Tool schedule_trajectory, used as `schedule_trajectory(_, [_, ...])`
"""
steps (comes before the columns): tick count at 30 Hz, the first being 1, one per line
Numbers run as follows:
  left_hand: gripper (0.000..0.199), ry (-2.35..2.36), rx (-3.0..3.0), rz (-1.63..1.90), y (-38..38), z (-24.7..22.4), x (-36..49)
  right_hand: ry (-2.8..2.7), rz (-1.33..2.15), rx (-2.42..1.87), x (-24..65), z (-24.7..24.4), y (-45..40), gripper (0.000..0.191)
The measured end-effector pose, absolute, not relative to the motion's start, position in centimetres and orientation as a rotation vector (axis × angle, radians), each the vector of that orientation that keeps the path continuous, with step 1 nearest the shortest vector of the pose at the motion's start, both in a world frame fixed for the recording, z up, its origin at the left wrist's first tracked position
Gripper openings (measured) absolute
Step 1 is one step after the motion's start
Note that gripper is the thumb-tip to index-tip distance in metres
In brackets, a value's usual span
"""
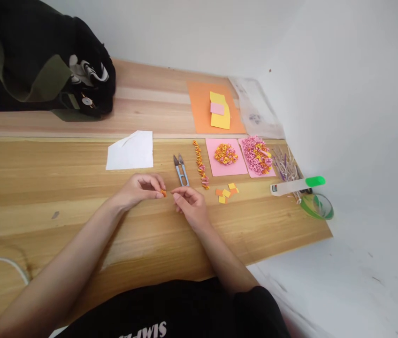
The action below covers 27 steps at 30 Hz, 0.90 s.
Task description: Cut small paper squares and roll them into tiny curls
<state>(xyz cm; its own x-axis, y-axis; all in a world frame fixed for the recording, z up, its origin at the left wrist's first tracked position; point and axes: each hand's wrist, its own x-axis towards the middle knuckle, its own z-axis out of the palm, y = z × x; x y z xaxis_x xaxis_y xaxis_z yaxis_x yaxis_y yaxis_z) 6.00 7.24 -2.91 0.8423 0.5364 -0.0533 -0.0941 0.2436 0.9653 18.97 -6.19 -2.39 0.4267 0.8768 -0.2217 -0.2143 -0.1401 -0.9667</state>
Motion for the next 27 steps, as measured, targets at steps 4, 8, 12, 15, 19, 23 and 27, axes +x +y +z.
schedule_trajectory(4, [0.026, 0.421, 1.277, 0.443, 7.27, -2.91, 5.94, -0.766, 0.964, -1.368, 18.78, -2.55, -6.48, 0.022])
schedule_trajectory(8, [0.028, 0.429, 1.292, 0.436, 7.30, -2.83, 5.88, -0.911, 0.908, -1.368, 18.79, -2.68, -6.58, 0.020])
schedule_trajectory(12, [0.031, 0.437, 1.291, 0.435, 7.25, -2.74, 5.95, -0.986, 0.967, -1.383, 18.53, -2.76, -6.59, 0.020])
schedule_trajectory(15, [0.031, 0.444, 1.283, 0.437, 7.18, -2.71, 6.02, -0.991, 1.000, -1.393, 18.31, -2.87, -6.51, 0.020])
schedule_trajectory(19, [0.031, 0.439, 1.251, 0.437, 7.16, -2.80, 6.00, -0.931, 1.051, -1.381, 18.35, -2.98, -6.28, 0.021])
schedule_trajectory(23, [0.028, 0.414, 1.234, 0.429, 7.22, -2.89, 5.93, -0.895, 1.082, -1.342, 18.58, -3.15, -6.13, 0.020])
schedule_trajectory(27, [0.026, 0.421, 1.228, 0.416, 7.18, -2.93, 5.93, -0.904, 1.080, -1.316, 18.59, -3.26, -6.04, 0.017])
